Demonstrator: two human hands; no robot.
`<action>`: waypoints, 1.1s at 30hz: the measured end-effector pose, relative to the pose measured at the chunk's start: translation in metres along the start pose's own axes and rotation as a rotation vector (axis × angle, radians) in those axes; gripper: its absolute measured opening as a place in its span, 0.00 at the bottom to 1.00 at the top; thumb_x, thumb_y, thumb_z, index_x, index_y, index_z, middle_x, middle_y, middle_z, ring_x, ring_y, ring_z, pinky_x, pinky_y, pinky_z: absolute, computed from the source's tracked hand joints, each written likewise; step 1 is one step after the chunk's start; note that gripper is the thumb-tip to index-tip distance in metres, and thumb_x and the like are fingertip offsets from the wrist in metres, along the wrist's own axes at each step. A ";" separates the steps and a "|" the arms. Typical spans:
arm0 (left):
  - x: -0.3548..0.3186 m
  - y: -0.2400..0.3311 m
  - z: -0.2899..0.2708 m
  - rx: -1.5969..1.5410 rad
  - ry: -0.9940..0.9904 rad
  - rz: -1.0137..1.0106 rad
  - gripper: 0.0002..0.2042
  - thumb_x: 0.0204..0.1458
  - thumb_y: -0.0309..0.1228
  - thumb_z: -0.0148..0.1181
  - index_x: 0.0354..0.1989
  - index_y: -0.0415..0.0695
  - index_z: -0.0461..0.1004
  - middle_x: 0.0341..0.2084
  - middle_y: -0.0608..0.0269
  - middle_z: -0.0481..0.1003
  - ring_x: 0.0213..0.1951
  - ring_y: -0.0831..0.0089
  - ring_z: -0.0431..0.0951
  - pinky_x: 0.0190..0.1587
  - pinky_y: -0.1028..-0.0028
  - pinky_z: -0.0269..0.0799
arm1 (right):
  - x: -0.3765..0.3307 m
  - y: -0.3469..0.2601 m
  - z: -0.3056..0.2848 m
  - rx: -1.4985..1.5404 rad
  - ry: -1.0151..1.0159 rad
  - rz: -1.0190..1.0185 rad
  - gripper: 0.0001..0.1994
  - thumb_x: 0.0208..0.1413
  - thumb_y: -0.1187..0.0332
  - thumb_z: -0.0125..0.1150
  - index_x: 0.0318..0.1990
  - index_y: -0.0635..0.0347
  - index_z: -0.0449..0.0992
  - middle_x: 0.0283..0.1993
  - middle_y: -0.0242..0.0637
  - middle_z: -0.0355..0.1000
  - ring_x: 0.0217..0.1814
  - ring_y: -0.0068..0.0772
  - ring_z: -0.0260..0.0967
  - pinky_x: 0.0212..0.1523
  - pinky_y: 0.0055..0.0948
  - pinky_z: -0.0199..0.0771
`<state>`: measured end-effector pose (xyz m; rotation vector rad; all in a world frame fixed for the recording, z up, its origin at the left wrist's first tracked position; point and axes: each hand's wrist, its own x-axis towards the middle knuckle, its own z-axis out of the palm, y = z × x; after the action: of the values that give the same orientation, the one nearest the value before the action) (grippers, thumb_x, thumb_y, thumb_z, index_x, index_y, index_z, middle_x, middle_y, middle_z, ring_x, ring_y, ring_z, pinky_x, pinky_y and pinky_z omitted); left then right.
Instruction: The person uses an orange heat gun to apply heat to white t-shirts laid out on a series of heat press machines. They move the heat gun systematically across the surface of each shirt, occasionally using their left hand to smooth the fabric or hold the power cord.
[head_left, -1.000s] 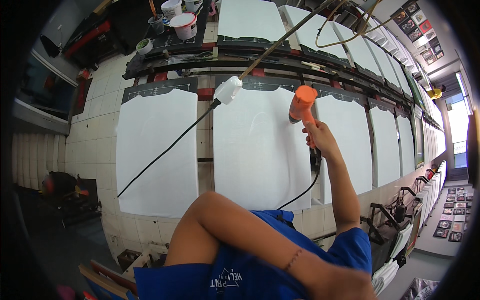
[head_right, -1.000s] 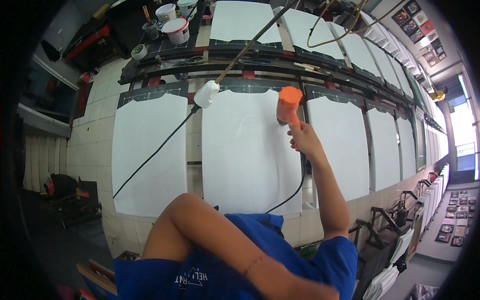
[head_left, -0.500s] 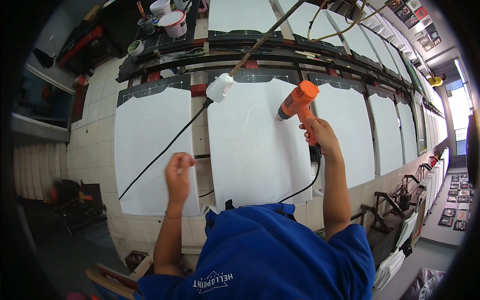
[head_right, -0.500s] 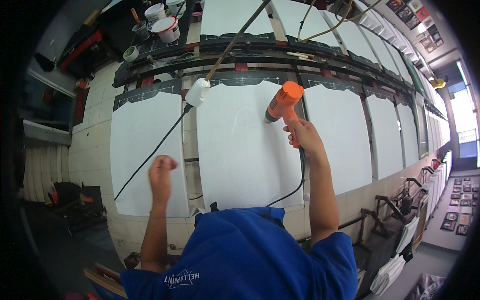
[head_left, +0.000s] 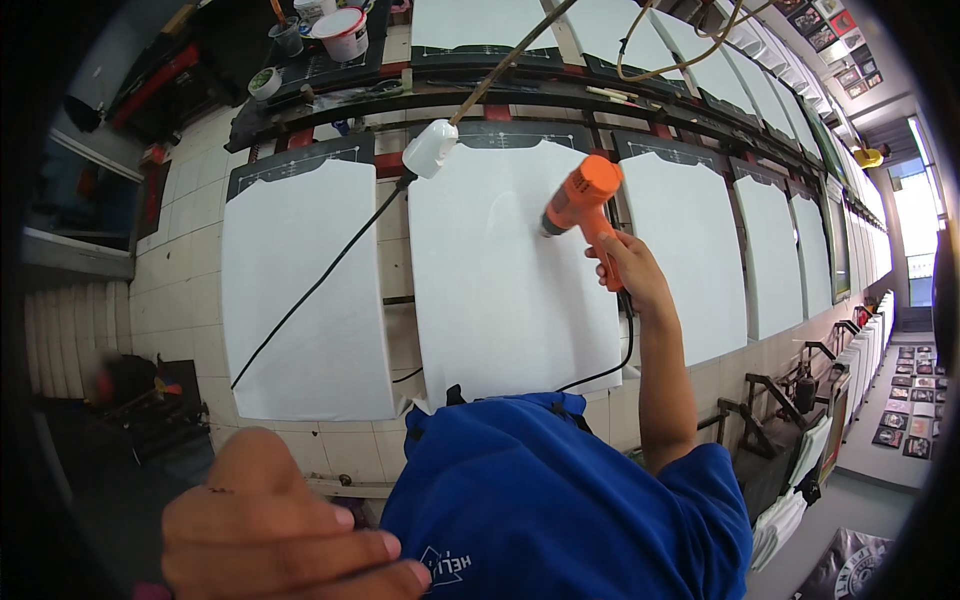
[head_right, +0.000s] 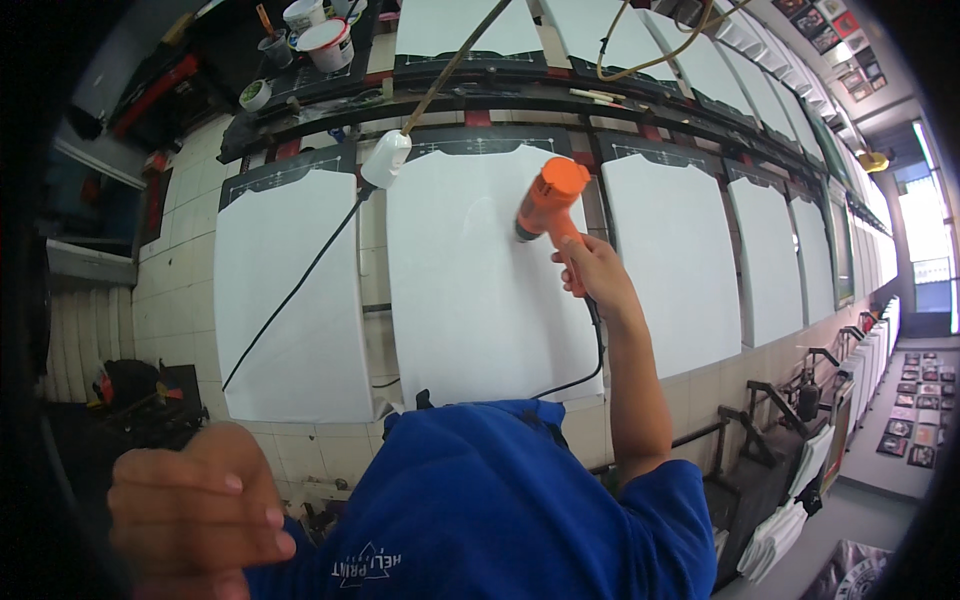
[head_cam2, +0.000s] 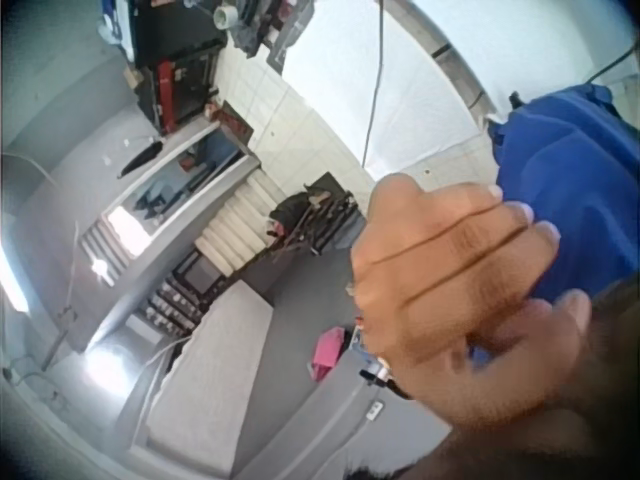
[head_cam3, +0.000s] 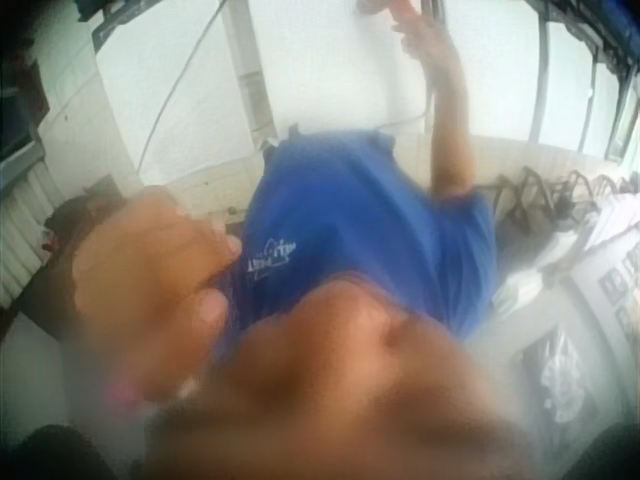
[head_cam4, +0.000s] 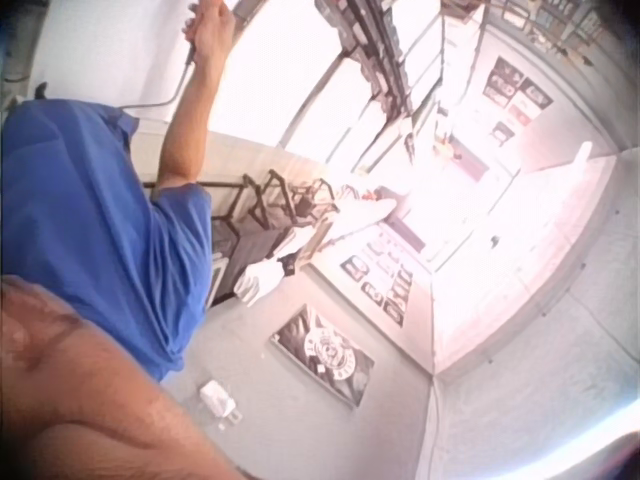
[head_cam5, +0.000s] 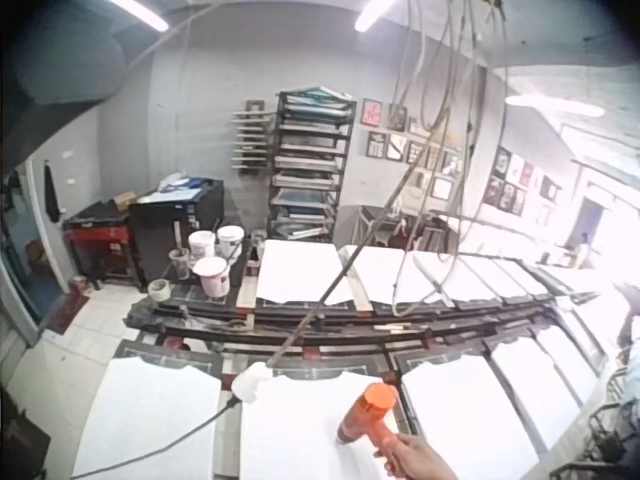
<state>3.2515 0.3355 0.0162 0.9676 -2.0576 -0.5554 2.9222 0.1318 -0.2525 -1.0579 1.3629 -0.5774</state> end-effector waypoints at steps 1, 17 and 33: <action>0.011 0.005 0.008 -0.026 0.099 0.047 0.07 0.48 0.30 0.58 0.30 0.40 0.69 0.19 0.52 0.75 0.17 0.61 0.72 0.21 0.65 0.69 | -0.002 -0.002 0.003 0.011 -0.020 0.009 0.22 0.64 0.57 0.53 0.55 0.69 0.69 0.36 0.35 0.73 0.24 0.17 0.64 0.25 0.19 0.69; -0.044 -0.009 0.026 0.154 0.295 -0.346 0.12 0.49 0.25 0.53 0.41 0.36 0.77 0.32 0.56 0.78 0.36 0.63 0.77 0.44 0.66 0.72 | -0.028 0.015 -0.018 -0.034 0.040 0.008 0.22 0.63 0.58 0.53 0.55 0.68 0.70 0.37 0.35 0.71 0.24 0.18 0.64 0.24 0.20 0.68; -0.347 -0.297 0.081 0.817 0.268 -1.194 0.07 0.60 0.25 0.53 0.41 0.35 0.75 0.34 0.49 0.78 0.38 0.48 0.77 0.41 0.59 0.72 | -0.037 0.019 -0.002 0.019 -0.166 0.021 0.21 0.63 0.58 0.52 0.52 0.69 0.70 0.39 0.35 0.72 0.26 0.16 0.64 0.24 0.19 0.68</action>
<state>3.4603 0.4306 -0.3873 2.6046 -1.2420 -0.0767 2.9096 0.1719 -0.2504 -1.0514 1.2200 -0.4758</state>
